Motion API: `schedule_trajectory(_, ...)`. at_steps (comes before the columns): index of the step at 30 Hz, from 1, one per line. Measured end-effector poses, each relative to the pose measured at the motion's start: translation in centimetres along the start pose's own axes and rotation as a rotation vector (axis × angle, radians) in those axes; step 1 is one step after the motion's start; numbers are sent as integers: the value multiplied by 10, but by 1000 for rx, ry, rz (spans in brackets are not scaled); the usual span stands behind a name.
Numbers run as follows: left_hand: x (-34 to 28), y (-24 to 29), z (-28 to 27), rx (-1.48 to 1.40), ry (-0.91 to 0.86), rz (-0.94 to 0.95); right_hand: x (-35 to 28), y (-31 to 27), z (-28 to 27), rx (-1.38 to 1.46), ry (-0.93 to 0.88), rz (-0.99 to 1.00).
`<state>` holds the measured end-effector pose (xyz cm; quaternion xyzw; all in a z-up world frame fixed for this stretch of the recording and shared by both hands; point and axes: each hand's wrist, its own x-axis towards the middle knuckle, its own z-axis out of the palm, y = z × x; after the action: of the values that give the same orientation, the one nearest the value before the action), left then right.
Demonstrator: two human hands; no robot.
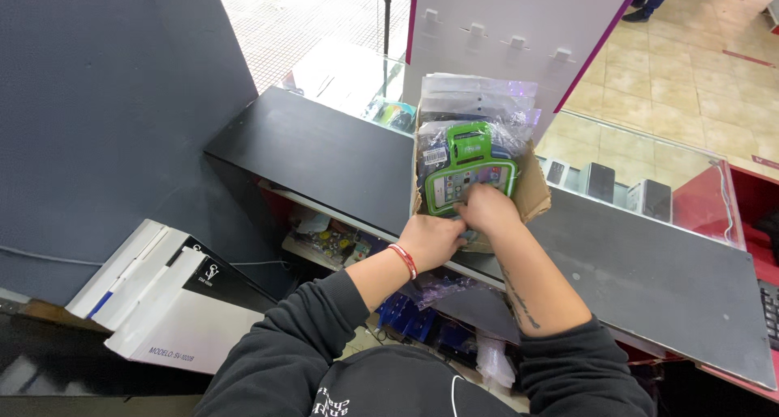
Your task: The person takes various packaged mobile phone cases from a display rack and places them into a cardboard box on a counter.
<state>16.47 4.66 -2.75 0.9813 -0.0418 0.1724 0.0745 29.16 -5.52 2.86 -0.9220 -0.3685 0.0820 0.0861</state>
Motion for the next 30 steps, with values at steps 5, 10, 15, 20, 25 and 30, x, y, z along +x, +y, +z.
schedule_trajectory(5,3,-4,5,-1,-32,3,-10,-23,-27,-35,-50,81)
schedule_trajectory(10,5,-4,1,23,-35,44,5,-25,-11,-153,45,183)
schedule_trajectory(15,-2,-2,-11,45,-52,68,20,-14,6,-58,65,152)
schedule_trajectory(20,3,-3,7,65,-35,9,5,-9,-4,0,-18,93)
schedule_trajectory(25,3,-1,11,112,17,-36,-17,-9,-17,101,-44,80)
schedule_trajectory(30,2,6,4,100,104,-65,-27,6,2,38,91,29)
